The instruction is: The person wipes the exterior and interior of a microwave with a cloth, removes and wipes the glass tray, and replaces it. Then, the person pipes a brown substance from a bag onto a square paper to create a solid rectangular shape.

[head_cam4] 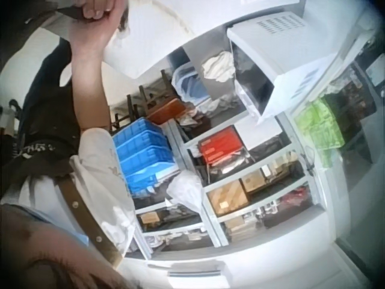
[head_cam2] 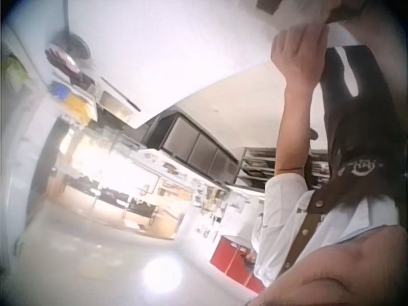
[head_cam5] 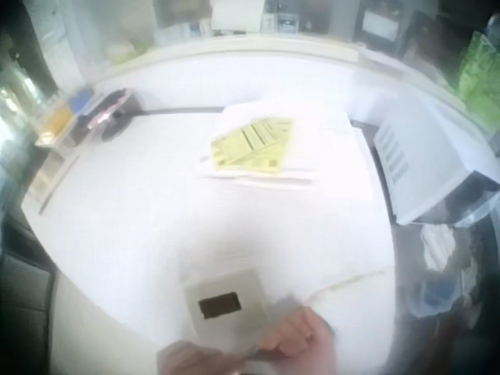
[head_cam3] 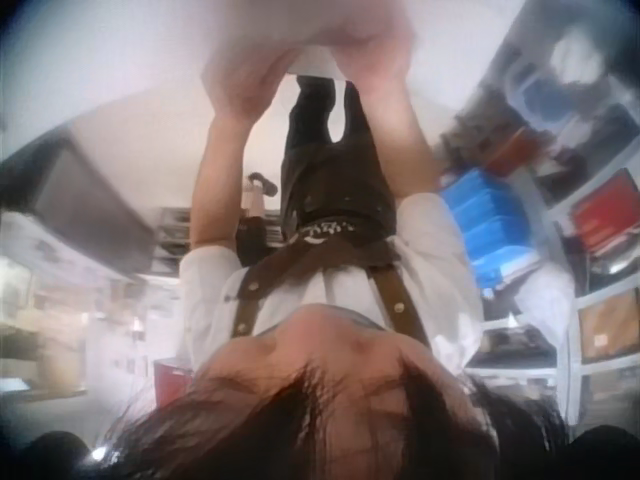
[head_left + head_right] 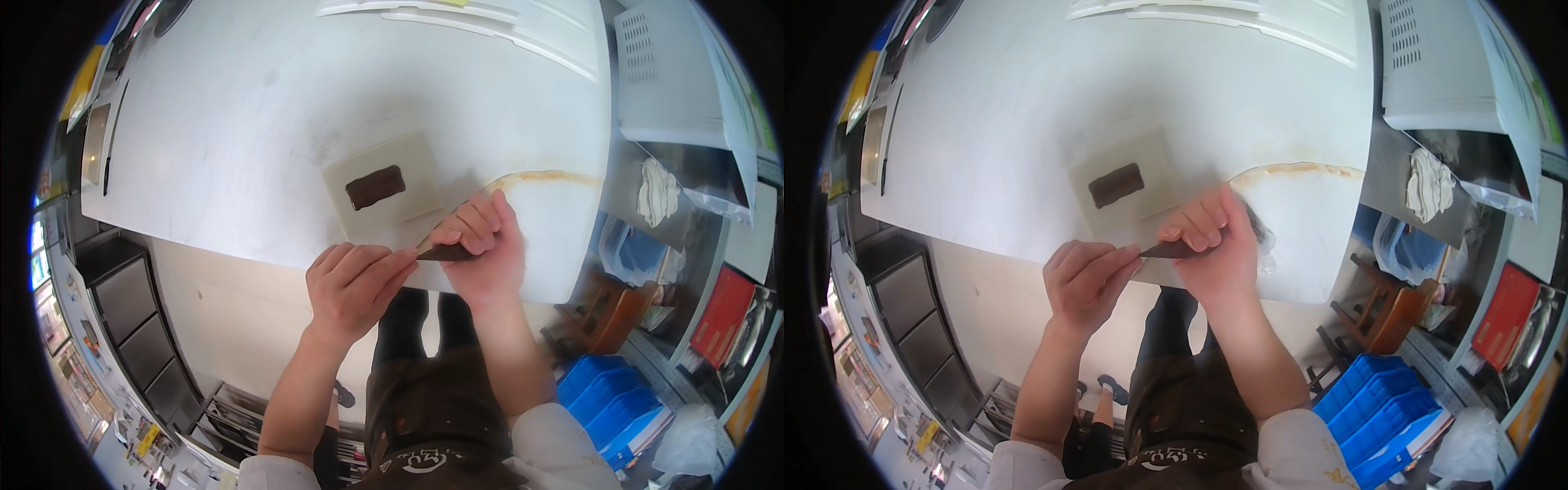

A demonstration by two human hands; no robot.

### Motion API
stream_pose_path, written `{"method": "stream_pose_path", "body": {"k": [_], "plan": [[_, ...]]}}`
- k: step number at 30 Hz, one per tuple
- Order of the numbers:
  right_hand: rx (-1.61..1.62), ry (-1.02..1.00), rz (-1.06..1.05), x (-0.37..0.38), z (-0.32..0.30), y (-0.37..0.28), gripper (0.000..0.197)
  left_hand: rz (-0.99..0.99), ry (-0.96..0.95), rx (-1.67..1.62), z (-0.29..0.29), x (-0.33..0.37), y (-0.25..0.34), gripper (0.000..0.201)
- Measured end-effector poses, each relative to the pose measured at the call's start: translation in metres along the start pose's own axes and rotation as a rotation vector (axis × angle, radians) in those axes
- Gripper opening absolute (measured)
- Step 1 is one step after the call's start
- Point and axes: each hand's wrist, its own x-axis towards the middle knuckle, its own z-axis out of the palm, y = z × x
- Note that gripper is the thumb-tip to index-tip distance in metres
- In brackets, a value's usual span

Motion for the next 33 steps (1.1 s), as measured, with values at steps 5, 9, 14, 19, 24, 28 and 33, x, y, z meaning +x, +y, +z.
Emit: {"method": "stream_pose_path", "body": {"k": [5,9,14,19,24,28,33], "plan": [[-0.13,-0.041,-0.028,-0.011,0.001,-0.001,0.041,-0.13,-0.045,-0.129,0.005,-0.002,0.008,0.015],[-0.971,0.078,-0.309,-0.028,0.001,0.002,0.034,-0.48,-0.072,-0.355,0.008,-0.008,0.023,0.011],[-1.56,0.212,0.087,-0.05,0.018,-0.021,0.015,-0.766,-0.05,-0.632,0.008,-0.025,0.031,0.01],[-1.773,-0.437,-0.429,-0.063,0.017,-0.029,0.02,-1.054,-0.131,-1.019,0.008,-0.033,0.043,0.024],[-1.957,-0.625,-0.66,-0.059,0.007,-0.02,0.011,-1.223,-0.272,-1.24,0.014,-0.05,0.046,0.027],[-1.928,-0.713,-0.455,-0.063,-0.002,-0.015,0.011,-1.29,-0.286,-1.373,0.017,-0.056,0.056,0.027],[-1.85,-0.798,-0.342,-0.06,-0.003,-0.018,0.009,-1.297,-0.319,-1.45,0.015,-0.061,0.061,0.026]]}}
